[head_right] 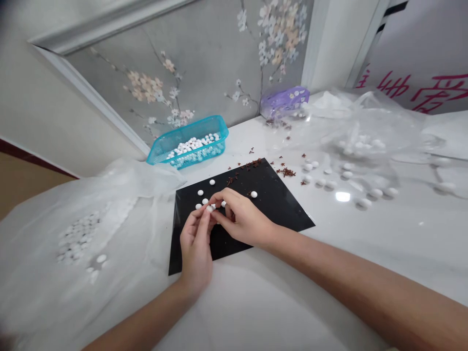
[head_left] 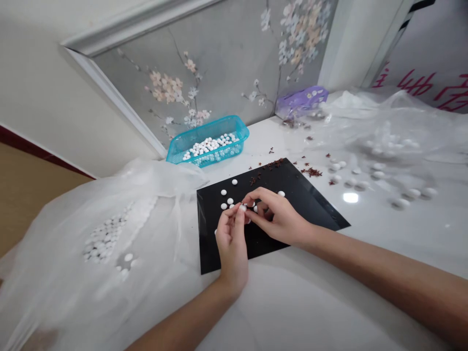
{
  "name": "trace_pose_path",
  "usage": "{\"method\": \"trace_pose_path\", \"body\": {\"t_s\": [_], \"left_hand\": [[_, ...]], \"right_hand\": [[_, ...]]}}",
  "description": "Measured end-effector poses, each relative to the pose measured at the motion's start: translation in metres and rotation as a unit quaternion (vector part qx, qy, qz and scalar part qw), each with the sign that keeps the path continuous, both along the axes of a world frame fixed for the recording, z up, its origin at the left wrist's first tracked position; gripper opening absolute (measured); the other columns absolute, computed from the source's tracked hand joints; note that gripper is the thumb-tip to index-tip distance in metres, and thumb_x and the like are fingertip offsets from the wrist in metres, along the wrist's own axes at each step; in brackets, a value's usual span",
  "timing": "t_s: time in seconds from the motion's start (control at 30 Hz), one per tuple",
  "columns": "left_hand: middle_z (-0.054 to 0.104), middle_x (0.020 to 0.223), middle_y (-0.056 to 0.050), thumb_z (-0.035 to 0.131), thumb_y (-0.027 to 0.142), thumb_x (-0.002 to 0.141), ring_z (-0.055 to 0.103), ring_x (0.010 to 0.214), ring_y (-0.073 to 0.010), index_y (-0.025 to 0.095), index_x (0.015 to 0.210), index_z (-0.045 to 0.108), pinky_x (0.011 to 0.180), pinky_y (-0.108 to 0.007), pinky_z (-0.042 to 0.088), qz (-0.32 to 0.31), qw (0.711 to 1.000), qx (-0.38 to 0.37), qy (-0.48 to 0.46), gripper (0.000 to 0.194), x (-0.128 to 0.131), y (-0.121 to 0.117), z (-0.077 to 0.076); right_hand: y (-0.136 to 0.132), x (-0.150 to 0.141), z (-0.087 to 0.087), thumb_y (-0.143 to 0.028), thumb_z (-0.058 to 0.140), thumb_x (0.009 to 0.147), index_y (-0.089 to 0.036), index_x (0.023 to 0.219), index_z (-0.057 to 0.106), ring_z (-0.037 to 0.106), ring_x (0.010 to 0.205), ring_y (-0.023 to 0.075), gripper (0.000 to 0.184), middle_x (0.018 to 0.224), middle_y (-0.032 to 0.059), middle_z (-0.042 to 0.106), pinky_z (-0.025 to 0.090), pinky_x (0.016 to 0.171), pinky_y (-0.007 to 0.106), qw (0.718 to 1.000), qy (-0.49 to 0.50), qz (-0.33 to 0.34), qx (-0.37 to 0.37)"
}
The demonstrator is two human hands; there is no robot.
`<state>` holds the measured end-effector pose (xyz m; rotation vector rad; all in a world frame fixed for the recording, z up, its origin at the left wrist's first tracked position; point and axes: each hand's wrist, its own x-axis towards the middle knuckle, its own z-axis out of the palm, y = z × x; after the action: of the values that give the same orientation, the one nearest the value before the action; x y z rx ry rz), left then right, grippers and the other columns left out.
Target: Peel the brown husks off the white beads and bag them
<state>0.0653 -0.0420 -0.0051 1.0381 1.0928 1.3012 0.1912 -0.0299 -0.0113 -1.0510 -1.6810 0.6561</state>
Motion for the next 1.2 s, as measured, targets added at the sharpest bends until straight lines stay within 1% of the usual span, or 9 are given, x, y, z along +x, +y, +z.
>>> {"method": "trace_pose_path", "body": {"t_s": [0.23,0.43,0.6,0.8,0.93,1.07,1.13,1.2], "left_hand": [[0.063,0.091,0.0,0.063,0.031,0.079,0.057,0.086,-0.0109,0.02,0.087,0.064,0.08,-0.023,0.045,0.004,1.0,-0.011,-0.004,0.013,0.001,0.0,0.003],[0.063,0.093,-0.001,0.063,0.032,0.078,0.058,0.09,-0.0128,0.02,0.088,0.064,0.081,-0.025,0.045,0.008,1.0,-0.014,-0.005,0.015,0.002,0.001,0.002],[0.064,0.092,-0.002,0.063,0.031,0.079,0.058,0.088,-0.0126,0.019,0.086,0.063,0.081,-0.024,0.046,0.007,1.0,-0.015,-0.009,0.014,0.002,0.001,0.003],[0.063,0.091,-0.001,0.062,0.03,0.08,0.058,0.087,-0.0111,0.019,0.086,0.062,0.081,-0.023,0.046,0.008,1.0,-0.014,-0.004,0.013,0.002,0.001,0.002],[0.063,0.094,-0.001,0.061,0.031,0.08,0.058,0.09,-0.012,0.02,0.087,0.061,0.082,-0.023,0.045,0.005,1.0,-0.014,0.002,0.013,0.001,0.001,0.003],[0.063,0.094,-0.001,0.061,0.033,0.08,0.059,0.091,-0.0125,0.021,0.09,0.061,0.082,-0.024,0.046,0.005,1.0,-0.007,0.022,0.016,0.002,0.001,0.002],[0.064,0.093,-0.001,0.062,0.034,0.079,0.059,0.088,-0.0125,0.021,0.092,0.062,0.082,-0.025,0.046,0.011,0.999,-0.01,0.043,0.018,0.002,0.001,0.003],[0.065,0.093,-0.002,0.064,0.034,0.077,0.06,0.084,-0.0124,0.021,0.093,0.063,0.081,-0.026,0.047,0.012,0.998,-0.013,0.065,0.02,0.003,0.0,0.006]], "right_hand": [[0.002,-0.001,-0.002,-0.022,0.05,0.085,-0.02,0.094,0.05,0.04,0.047,0.0034,0.01,0.086,0.0008,0.052,0.036,0.042,0.018,1.0,0.019,0.008,-0.005],[0.002,-0.001,-0.002,-0.023,0.05,0.085,-0.02,0.092,0.052,0.038,0.045,0.0032,0.008,0.083,0.0,0.051,0.037,0.043,0.019,1.0,0.022,0.01,-0.001],[0.002,-0.001,-0.002,-0.023,0.048,0.086,-0.02,0.092,0.053,0.039,0.047,0.0049,0.008,0.083,0.0013,0.053,0.037,0.044,0.02,1.0,0.018,0.01,-0.001],[0.003,-0.001,0.0,-0.023,0.048,0.086,-0.02,0.088,0.053,0.043,0.052,0.0072,0.006,0.081,0.0017,0.055,0.039,0.049,0.022,1.0,0.012,0.013,0.01],[0.002,0.0,0.003,-0.02,0.047,0.087,-0.019,0.091,0.053,0.043,0.052,0.0069,0.007,0.084,0.0022,0.055,0.04,0.05,0.021,0.999,-0.014,0.023,0.021],[0.001,0.007,0.01,-0.016,0.048,0.083,-0.019,0.097,0.052,0.044,0.053,0.0071,0.015,0.094,0.0049,0.056,0.04,0.051,0.021,0.996,-0.069,0.031,0.045],[0.005,0.016,0.018,-0.017,0.05,0.081,-0.019,0.098,0.052,0.045,0.053,0.0077,0.017,0.093,0.005,0.057,0.04,0.051,0.022,0.994,-0.094,0.004,0.06],[0.013,0.032,0.026,-0.018,0.049,0.081,-0.019,0.091,0.055,0.047,0.055,0.0093,0.011,0.087,0.0043,0.058,0.039,0.053,0.023,0.987,-0.127,-0.068,0.07]]}}
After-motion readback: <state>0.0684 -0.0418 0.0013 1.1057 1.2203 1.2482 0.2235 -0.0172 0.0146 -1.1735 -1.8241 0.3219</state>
